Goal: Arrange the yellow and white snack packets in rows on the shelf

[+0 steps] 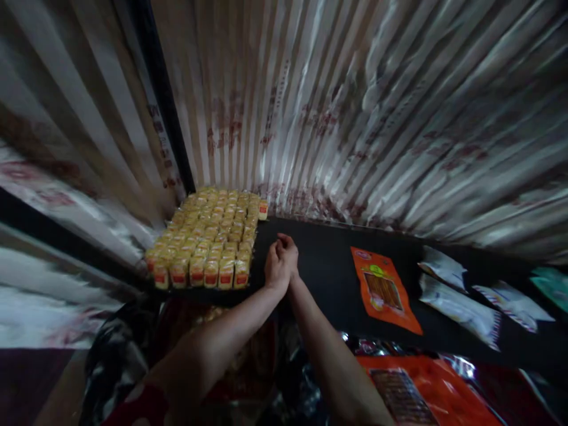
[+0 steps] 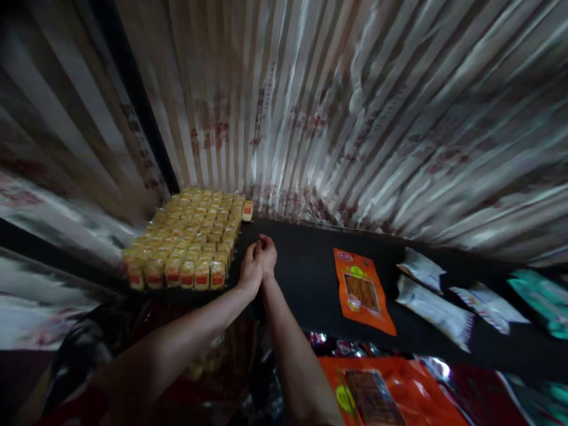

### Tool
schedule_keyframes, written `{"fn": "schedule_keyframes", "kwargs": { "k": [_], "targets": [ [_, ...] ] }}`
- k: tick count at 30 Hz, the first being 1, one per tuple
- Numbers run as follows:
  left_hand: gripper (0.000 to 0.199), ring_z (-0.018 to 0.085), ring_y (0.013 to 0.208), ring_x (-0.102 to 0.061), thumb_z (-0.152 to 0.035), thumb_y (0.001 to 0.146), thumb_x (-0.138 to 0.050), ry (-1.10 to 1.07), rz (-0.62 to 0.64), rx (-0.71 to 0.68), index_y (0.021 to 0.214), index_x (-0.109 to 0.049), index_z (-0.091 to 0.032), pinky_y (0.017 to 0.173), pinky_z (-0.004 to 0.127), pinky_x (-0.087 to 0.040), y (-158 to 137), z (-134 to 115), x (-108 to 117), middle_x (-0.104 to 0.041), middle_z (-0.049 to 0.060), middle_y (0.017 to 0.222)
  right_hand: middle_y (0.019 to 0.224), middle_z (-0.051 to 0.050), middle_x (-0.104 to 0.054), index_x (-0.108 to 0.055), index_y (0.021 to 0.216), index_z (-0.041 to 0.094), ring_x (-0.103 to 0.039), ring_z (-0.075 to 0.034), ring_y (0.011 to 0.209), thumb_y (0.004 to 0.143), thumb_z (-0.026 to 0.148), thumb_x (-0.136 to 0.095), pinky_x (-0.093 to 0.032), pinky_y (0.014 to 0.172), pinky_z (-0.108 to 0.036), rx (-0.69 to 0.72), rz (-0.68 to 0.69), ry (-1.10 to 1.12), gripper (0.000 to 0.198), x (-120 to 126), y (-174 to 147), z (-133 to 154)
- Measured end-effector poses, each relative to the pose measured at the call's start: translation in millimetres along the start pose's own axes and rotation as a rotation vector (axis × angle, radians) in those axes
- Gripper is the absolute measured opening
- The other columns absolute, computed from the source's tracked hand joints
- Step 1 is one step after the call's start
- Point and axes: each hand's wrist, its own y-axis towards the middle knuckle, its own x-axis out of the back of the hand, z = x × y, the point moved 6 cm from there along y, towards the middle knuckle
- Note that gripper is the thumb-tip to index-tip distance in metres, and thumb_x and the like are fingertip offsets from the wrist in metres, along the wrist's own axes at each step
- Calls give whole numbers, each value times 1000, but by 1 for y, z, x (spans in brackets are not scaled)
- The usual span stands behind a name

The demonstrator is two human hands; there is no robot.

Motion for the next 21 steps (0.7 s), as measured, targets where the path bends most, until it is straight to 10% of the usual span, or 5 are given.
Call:
{"fn": "schedule_keyframes", "kwargs": {
  "k": [9,15,21],
  "targets": [
    [32,20,115,-53,-31,88,-41,231,169,-182,111,-60,-20,103,30,-37,-149,43,106,-62,7,119,94,-8,-66,-61,93,18,-62,-18,83,80,34,-44,-48,77,-29,-84,27,73,27,17,-182,12],
    [21,18,94,-61,-15,81,-44,457,79,76,84,-64,-21,93,31,-43,-144,97,160,-69,5,95,92,-7,-69,-68,94,22,-64,-20,88,85,24,-41,-47,80,-29,72,322,-337,28,2,-238,-1],
    [25,15,90,-62,0,70,-48,633,79,280,82,-63,-15,85,26,-45,-127,126,161,-68,6,91,125,-14,-59,-54,126,14,-51,-23,120,81,5,-40,-36,100,-31,47,574,-1021,48,-20,-216,-32]
  ]
}}
